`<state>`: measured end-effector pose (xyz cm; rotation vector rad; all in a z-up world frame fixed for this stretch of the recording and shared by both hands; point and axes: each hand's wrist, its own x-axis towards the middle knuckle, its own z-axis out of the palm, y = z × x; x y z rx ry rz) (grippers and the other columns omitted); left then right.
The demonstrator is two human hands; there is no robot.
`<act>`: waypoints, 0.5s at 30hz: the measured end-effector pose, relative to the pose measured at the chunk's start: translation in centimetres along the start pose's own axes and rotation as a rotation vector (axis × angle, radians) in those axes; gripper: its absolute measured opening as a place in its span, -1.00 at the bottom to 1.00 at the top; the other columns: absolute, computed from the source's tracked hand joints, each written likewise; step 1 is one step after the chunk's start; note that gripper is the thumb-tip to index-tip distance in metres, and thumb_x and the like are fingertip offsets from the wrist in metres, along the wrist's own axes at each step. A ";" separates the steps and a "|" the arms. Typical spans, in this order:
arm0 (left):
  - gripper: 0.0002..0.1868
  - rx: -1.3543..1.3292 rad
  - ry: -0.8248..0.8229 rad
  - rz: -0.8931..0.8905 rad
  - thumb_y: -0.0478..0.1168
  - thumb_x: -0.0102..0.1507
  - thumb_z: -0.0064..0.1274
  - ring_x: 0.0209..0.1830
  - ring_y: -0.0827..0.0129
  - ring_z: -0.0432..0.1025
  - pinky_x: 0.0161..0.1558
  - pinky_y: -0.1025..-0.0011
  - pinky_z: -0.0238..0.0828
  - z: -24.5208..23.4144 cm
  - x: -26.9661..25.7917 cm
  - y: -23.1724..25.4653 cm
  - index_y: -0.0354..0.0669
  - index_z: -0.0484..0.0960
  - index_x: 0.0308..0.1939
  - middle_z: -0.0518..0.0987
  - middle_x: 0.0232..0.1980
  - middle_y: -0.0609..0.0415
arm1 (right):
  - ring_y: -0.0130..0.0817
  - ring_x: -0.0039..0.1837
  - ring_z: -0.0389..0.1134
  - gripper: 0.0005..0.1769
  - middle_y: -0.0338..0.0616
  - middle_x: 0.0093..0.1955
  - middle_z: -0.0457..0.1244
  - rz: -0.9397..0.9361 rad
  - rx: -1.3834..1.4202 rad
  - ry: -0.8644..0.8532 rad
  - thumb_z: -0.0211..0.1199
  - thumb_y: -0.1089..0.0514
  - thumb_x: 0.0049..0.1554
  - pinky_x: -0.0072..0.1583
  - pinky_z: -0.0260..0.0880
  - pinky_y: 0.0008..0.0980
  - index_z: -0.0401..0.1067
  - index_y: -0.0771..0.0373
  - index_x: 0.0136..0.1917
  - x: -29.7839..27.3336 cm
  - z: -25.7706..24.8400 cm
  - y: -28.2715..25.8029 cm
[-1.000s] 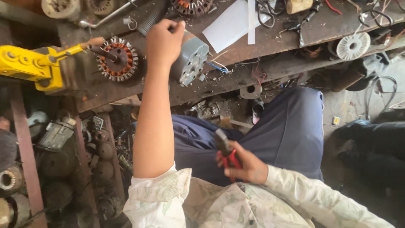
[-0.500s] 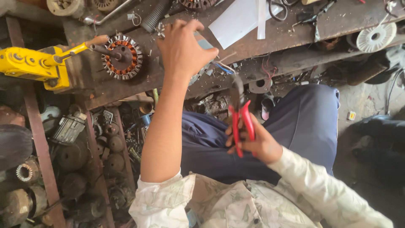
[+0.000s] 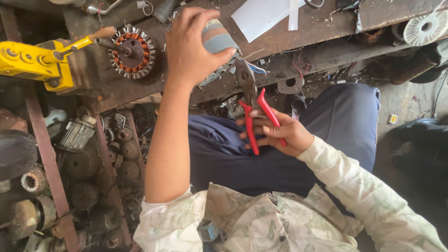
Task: The person disassembles an electric motor on a cluttered workbench, removes the rotor, and uses pliers to strip wire insulation. The person then reassembles the motor components.
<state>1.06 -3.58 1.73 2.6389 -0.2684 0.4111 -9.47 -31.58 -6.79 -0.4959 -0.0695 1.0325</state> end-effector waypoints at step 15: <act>-0.34 0.338 -0.381 -0.081 0.03 -0.21 0.43 0.21 -0.12 0.38 -0.04 -0.06 0.39 1.5 4.9 1.9 0.03 0.68 -0.04 0.56 0.09 -0.06 | 0.35 0.53 0.17 -0.40 0.36 0.58 0.05 -0.029 0.022 -0.072 0.24 0.17 0.24 0.39 0.30 0.33 0.16 0.23 0.49 1.8 -3.2 -0.9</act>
